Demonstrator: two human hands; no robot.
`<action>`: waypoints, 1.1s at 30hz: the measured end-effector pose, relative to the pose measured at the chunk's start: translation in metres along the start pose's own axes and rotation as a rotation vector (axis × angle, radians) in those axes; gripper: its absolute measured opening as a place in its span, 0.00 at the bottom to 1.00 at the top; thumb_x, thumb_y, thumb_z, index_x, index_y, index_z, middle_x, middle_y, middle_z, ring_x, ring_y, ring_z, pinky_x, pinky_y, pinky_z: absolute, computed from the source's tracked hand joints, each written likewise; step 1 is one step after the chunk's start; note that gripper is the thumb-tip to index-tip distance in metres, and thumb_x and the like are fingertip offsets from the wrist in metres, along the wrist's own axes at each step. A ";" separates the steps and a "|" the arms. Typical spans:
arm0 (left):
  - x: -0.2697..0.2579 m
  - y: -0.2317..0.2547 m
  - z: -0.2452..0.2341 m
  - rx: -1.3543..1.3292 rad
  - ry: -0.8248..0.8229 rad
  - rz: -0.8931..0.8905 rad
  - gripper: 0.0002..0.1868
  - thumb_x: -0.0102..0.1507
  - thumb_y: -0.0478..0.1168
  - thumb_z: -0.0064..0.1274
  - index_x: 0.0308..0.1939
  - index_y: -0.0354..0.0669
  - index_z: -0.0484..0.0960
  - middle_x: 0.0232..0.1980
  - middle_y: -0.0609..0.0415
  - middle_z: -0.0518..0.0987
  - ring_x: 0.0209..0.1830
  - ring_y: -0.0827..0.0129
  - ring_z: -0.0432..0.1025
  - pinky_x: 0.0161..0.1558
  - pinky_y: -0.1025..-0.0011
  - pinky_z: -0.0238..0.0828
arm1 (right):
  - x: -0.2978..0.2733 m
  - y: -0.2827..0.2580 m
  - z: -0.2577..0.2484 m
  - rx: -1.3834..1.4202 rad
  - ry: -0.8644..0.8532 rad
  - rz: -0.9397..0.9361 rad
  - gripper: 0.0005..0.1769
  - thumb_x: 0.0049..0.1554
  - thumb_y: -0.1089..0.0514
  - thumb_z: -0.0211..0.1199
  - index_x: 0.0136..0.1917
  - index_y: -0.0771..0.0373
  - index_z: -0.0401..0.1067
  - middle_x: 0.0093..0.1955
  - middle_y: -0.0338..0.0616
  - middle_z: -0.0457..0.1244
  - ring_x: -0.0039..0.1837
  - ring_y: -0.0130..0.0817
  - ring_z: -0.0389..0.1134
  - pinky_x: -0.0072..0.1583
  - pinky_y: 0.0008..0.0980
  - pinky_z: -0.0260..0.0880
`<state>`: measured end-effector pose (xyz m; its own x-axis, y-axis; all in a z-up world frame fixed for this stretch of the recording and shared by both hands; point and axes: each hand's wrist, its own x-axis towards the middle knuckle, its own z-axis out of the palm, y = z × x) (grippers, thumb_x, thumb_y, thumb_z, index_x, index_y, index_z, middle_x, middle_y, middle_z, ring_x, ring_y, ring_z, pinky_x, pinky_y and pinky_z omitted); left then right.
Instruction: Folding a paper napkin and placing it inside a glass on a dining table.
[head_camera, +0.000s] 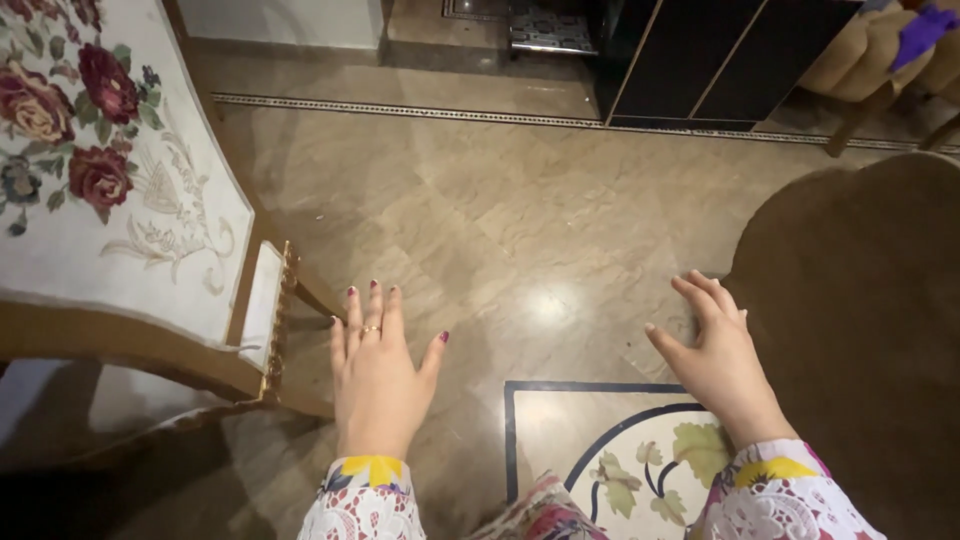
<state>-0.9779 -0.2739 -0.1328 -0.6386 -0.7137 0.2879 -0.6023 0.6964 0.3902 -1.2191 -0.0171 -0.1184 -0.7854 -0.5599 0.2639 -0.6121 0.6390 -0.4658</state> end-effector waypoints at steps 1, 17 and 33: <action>0.006 0.000 0.002 0.001 -0.001 -0.002 0.41 0.60 0.58 0.54 0.71 0.39 0.64 0.77 0.45 0.61 0.80 0.54 0.46 0.74 0.53 0.38 | 0.006 0.001 0.003 0.000 -0.002 0.000 0.38 0.50 0.49 0.69 0.71 0.62 0.67 0.78 0.49 0.54 0.78 0.50 0.54 0.78 0.51 0.44; 0.150 0.035 0.052 -0.005 0.034 -0.052 0.40 0.60 0.57 0.55 0.71 0.39 0.66 0.77 0.44 0.61 0.81 0.54 0.46 0.75 0.52 0.36 | 0.184 0.031 0.033 0.031 -0.038 -0.083 0.38 0.50 0.49 0.69 0.72 0.61 0.66 0.79 0.49 0.54 0.80 0.51 0.51 0.77 0.53 0.46; 0.259 0.063 0.101 0.061 0.055 -0.094 0.39 0.60 0.57 0.56 0.69 0.38 0.68 0.76 0.44 0.62 0.80 0.54 0.47 0.75 0.53 0.39 | 0.327 0.068 0.063 0.048 -0.071 -0.124 0.40 0.48 0.50 0.71 0.72 0.60 0.66 0.79 0.48 0.54 0.81 0.49 0.50 0.78 0.55 0.42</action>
<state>-1.2294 -0.4077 -0.1217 -0.5514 -0.7781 0.3009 -0.6877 0.6281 0.3641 -1.5117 -0.1894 -0.1172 -0.6947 -0.6700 0.2617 -0.6974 0.5381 -0.4734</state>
